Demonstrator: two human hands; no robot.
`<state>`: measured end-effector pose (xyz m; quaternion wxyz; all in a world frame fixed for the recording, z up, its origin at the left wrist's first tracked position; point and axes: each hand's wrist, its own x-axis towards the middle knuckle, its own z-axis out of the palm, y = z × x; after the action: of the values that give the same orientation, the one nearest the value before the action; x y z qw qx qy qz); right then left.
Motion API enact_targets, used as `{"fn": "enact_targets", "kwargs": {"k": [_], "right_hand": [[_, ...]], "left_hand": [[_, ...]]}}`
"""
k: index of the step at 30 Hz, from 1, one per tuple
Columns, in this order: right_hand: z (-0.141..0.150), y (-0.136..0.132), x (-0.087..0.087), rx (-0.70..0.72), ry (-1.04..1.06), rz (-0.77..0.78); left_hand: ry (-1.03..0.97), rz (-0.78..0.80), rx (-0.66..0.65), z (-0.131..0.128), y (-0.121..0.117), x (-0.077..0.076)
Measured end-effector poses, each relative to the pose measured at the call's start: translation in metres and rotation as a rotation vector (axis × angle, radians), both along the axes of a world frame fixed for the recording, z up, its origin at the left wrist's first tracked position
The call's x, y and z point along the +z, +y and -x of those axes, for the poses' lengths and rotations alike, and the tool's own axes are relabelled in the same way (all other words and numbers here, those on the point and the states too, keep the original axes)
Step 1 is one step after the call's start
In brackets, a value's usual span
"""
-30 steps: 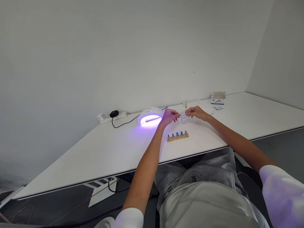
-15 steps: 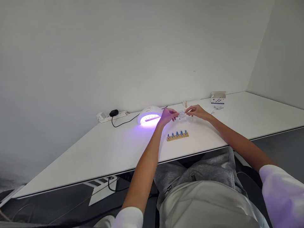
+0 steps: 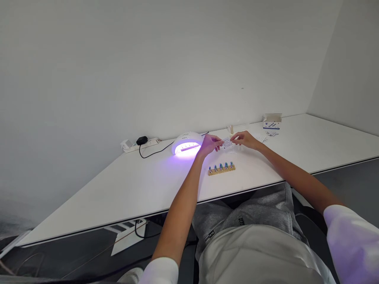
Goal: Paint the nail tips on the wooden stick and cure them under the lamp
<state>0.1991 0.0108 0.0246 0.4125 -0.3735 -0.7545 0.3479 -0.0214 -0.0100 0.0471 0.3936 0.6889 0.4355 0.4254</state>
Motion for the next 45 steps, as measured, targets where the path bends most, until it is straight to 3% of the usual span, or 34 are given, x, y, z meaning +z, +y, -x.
{"fn": "enact_targets", "kwargs": {"k": [14, 25, 32, 38, 45], "right_hand": [[0.003, 0.002, -0.002, 0.025, 0.028, -0.027], [0.008, 0.0, -0.005, -0.065, -0.033, 0.036], [0.009, -0.003, -0.002, -0.193, 0.006, 0.027], [0.009, -0.008, 0.002, -0.126, -0.034, 0.064], [0.011, -0.008, 0.004, -0.144, -0.058, 0.066]], "left_hand": [[0.04, 0.018, -0.002, 0.0, 0.001, 0.0], [0.044, 0.001, -0.011, -0.009, -0.003, -0.004], [0.001, -0.025, 0.01, -0.012, -0.001, -0.005], [-0.001, -0.018, 0.008, -0.012, -0.003, -0.004], [0.012, -0.019, -0.013, -0.01, 0.0, -0.007]]}}
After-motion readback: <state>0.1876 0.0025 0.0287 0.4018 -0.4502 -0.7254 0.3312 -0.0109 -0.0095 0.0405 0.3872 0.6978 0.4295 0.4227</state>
